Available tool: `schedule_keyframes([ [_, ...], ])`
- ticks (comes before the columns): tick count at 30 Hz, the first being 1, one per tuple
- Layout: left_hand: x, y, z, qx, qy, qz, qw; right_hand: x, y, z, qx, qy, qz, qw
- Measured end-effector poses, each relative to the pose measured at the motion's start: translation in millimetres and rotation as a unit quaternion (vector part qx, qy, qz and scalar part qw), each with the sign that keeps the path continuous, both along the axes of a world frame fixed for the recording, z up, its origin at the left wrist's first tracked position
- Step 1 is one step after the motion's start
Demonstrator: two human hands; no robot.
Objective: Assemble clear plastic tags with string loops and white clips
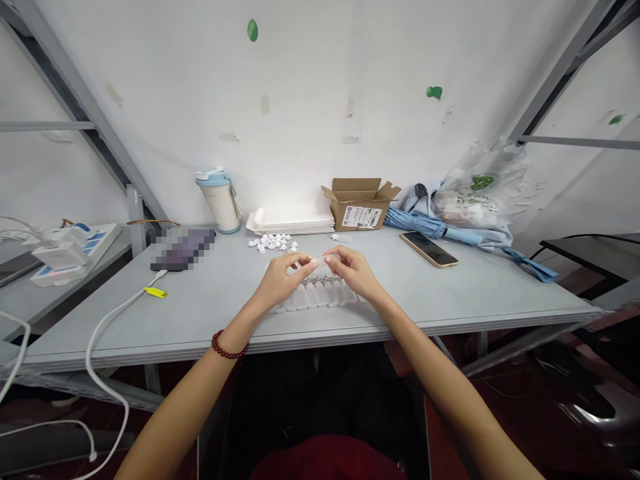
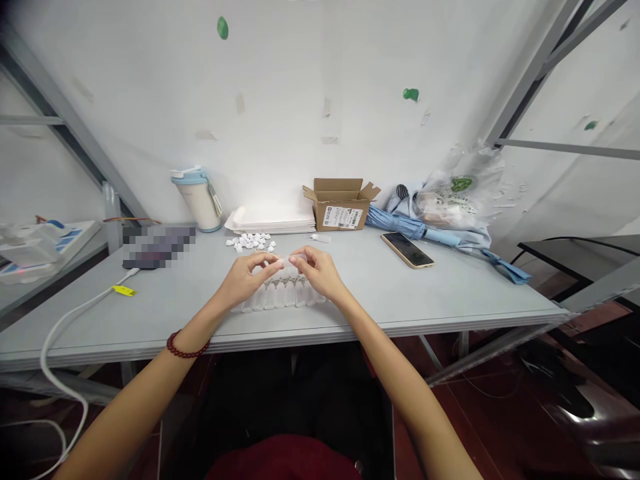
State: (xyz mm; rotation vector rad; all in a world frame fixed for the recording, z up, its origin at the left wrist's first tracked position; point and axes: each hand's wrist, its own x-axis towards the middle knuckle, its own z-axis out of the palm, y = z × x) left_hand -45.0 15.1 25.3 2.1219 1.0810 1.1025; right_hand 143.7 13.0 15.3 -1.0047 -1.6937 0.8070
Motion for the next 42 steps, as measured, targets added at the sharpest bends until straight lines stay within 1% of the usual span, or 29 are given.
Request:
schedule_keyframes([
  [2, -0.2, 0.7, 1.1, -0.041, 0.006, -0.012, 0.999, -0.4, -0.3, 0.2, 0.000, 0.006, 0.005, 1.000],
  [4, -0.3, 1.5, 0.9, -0.066, 0.007, -0.014, 0.998, -0.8, -0.7, 0.4, 0.000, 0.011, 0.014, 1.000],
  [9, -0.5, 2.0, -0.3, -0.087, -0.011, -0.030, 0.996, -1.2, -1.0, 0.2, 0.003, 0.002, 0.020, 1.000],
  [13, -0.8, -0.2, 2.5, -0.091, -0.010, -0.033, 0.995, -0.7, 0.2, -2.2, 0.001, -0.006, 0.017, 1.000],
  [19, 0.3, -3.7, 4.5, -0.057, 0.006, -0.027, 0.998, -0.3, 1.6, -4.6, -0.021, 0.009, 0.016, 1.000],
  [27, 0.2, 2.1, -6.1, 0.061, 0.022, -0.004, 0.998, -1.8, -0.5, -1.2, -0.041, 0.023, 0.007, 0.999],
  [32, 1.0, 2.2, -9.3, 0.107, 0.021, -0.002, 0.994, -1.8, -0.6, 0.0, -0.052, 0.017, 0.002, 0.999],
  [34, 2.0, 1.7, -9.3, 0.114, 0.018, 0.000, 0.993, -1.2, 0.3, -0.7, -0.056, 0.022, -0.001, 0.998],
  [35, 2.4, 1.3, -8.7, 0.109, 0.015, 0.001, 0.994, -0.9, 0.7, -1.1, -0.058, 0.027, -0.001, 0.998],
  [37, 2.7, 0.6, -6.4, 0.076, 0.010, 0.000, 0.997, -0.5, 1.5, -2.1, -0.060, 0.038, -0.001, 0.997],
  [42, 1.0, 0.7, 0.5, -0.055, 0.011, -0.030, 0.998, -0.6, 1.7, -2.7, -0.044, 0.046, 0.006, 0.998],
])
